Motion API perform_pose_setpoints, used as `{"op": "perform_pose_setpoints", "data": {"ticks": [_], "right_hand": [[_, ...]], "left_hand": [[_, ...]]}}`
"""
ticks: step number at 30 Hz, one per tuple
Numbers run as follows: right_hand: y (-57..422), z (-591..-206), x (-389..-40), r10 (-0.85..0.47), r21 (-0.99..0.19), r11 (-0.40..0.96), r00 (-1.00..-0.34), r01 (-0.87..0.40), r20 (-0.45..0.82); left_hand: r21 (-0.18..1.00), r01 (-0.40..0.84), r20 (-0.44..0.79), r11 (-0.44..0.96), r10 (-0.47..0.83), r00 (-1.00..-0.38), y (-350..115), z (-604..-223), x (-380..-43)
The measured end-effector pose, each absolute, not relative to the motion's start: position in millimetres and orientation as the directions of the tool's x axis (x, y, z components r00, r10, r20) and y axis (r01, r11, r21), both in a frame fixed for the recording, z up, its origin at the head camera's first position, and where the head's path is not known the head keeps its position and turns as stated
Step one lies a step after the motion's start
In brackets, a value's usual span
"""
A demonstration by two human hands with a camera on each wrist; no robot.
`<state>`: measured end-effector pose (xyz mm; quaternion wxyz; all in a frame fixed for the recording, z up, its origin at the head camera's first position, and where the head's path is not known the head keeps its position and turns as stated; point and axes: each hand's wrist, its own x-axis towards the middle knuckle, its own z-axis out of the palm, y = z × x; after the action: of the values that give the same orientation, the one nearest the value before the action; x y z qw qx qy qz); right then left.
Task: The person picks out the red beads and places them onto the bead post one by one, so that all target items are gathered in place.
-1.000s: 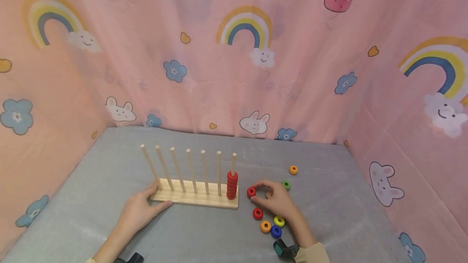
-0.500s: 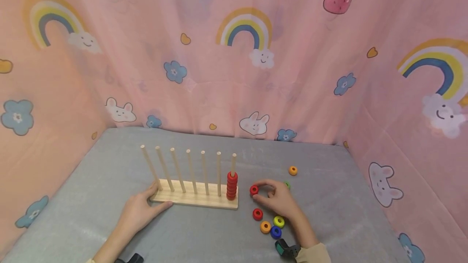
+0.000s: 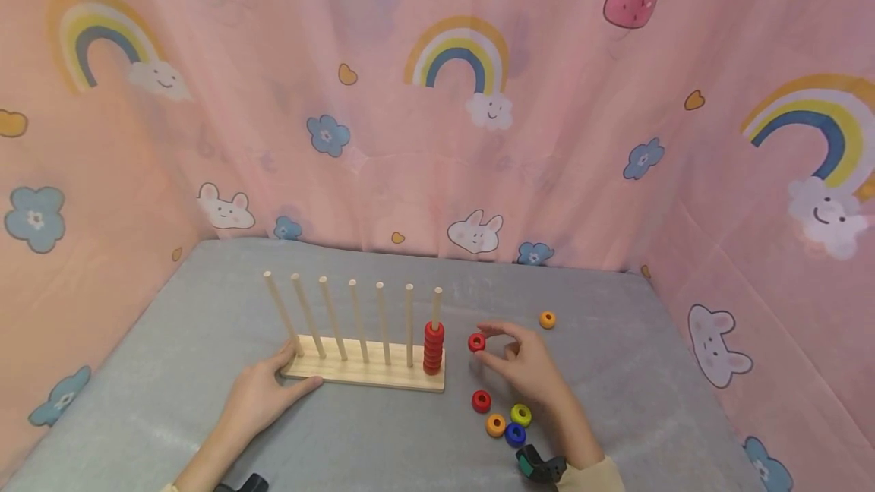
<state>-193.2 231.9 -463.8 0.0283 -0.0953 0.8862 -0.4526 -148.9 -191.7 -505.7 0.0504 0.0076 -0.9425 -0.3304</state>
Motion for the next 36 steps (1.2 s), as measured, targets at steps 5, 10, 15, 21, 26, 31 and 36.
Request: {"op": "perform_pose_setpoints", "data": {"ticks": [5, 10, 15, 21, 26, 31, 36], "right_hand": [[227, -452, -191, -0.205, -0.793, 0.568, -0.971, -0.219, 0.122], [224, -443, -190, -0.252, -0.773, 0.538, -0.939, -0.338, 0.235], [220, -432, -189, -0.253, -0.769, 0.528, -0.931, -0.36, 0.262], [214, -422, -188, -0.251, -0.75, 0.509, -0.906, -0.422, 0.339], [210, -415, -189, -0.223, -0.755, 0.483, -0.896, -0.443, 0.383], [205, -407, -191, -0.197, -0.764, 0.475, -0.899, -0.437, 0.392], [201, -399, -194, -0.193, -0.753, 0.459, -0.88, -0.471, 0.433]], "left_hand": [[0.622, 0.014, 0.082, 0.783, -0.048, -0.995, -192, -505, -149], [0.625, 0.018, 0.085, 0.781, -0.045, -0.995, -192, -506, -150], [0.627, 0.013, 0.083, 0.779, -0.05, -0.995, -192, -506, -150], [0.623, 0.014, 0.084, 0.782, -0.049, -0.995, -192, -506, -149], [0.625, 0.002, 0.071, 0.78, -0.055, -0.996, -192, -506, -150], [0.626, 0.003, 0.071, 0.78, -0.053, -0.996, -192, -508, -151], [0.631, 0.003, 0.075, 0.776, -0.056, -0.996, -193, -509, -151]]}}
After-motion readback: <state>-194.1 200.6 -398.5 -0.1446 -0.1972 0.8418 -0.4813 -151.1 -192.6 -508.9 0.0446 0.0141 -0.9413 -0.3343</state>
